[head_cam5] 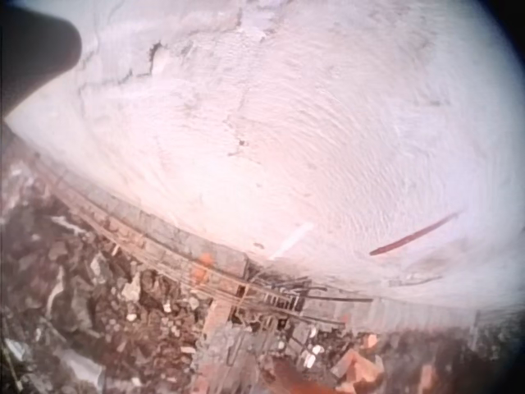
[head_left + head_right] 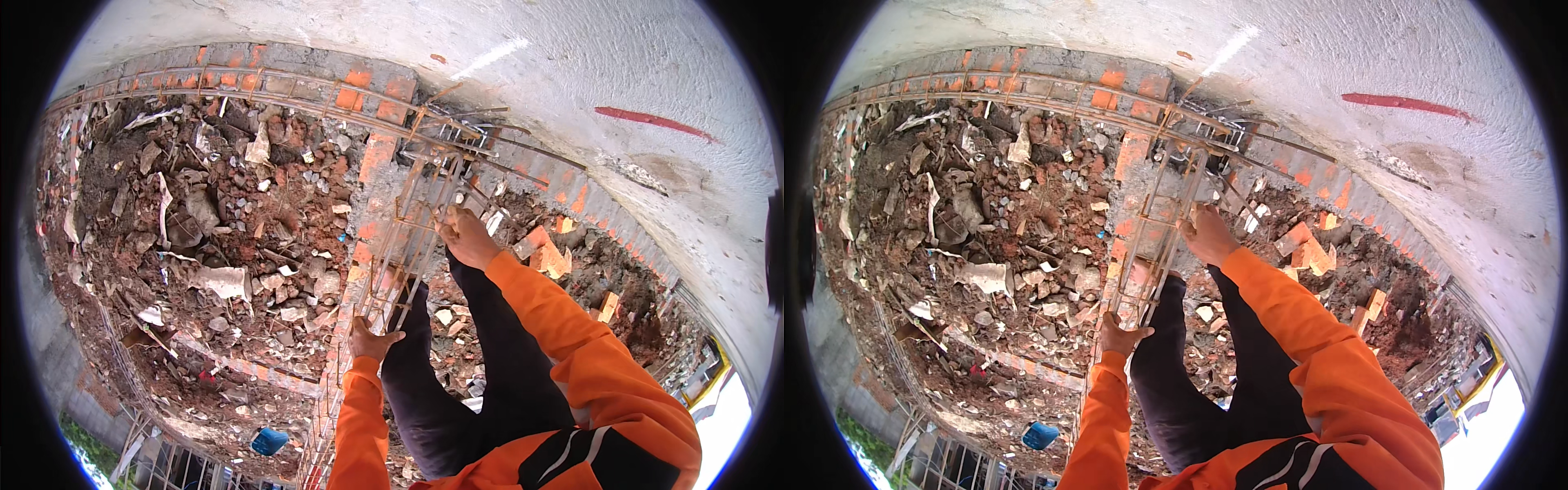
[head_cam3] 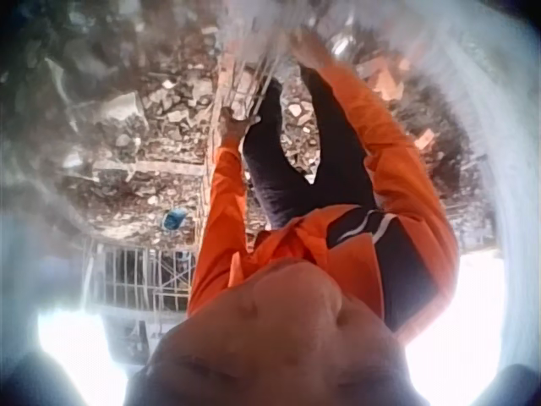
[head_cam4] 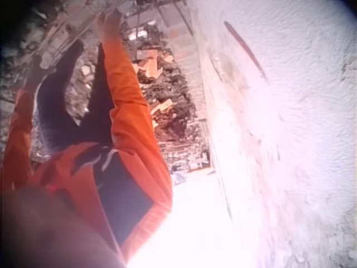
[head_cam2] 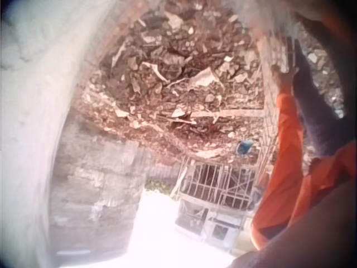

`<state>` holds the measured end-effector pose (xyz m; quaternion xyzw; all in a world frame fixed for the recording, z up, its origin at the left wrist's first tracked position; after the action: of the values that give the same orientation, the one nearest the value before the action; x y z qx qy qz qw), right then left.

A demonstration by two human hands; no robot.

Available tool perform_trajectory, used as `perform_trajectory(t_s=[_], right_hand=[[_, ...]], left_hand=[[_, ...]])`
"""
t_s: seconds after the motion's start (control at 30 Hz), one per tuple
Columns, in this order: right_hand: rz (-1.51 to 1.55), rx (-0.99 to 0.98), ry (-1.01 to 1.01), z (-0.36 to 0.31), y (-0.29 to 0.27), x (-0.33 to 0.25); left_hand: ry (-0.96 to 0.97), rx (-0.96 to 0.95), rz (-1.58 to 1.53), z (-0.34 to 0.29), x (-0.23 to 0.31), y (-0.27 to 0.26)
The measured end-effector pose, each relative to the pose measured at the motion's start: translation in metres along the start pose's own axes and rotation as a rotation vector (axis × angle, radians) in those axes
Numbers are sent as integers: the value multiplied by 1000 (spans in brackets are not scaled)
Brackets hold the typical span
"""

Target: The person walks across a debris-filled construction site and places a metal rebar cage into a foundation trench. They adjust the cage's position by hand to align it with the existing structure.

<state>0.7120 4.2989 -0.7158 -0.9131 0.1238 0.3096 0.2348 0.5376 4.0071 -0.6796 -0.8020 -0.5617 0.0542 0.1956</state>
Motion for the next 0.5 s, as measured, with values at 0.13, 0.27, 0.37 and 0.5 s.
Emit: perform_trajectory(t_s=[0.13,0.27,0.37,0.5], right_hand=[[-30,203,-244,-61,-90,-63],[-74,159,-262,-72,-89,-55],[-37,11,-232,-51,-31,-34],[197,129,106,-15,24,11]], left_hand=[[-1,-24,3,3,8,-2],[-48,-102,39,8,14,-13],[18,-79,20,16,6,-7],[1,-75,38,11,12,-5]])
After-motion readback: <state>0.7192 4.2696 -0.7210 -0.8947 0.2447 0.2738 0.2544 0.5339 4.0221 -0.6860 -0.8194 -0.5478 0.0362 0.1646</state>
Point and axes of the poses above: each hand's wrist, its own z-axis towards the middle knuckle, its own y-axis out of the palm, x = y × z, the point moved 9 cm from there along z, towards the middle knuckle, and after that the axes turned 12 degrees about -x, right-handed, at the moved point
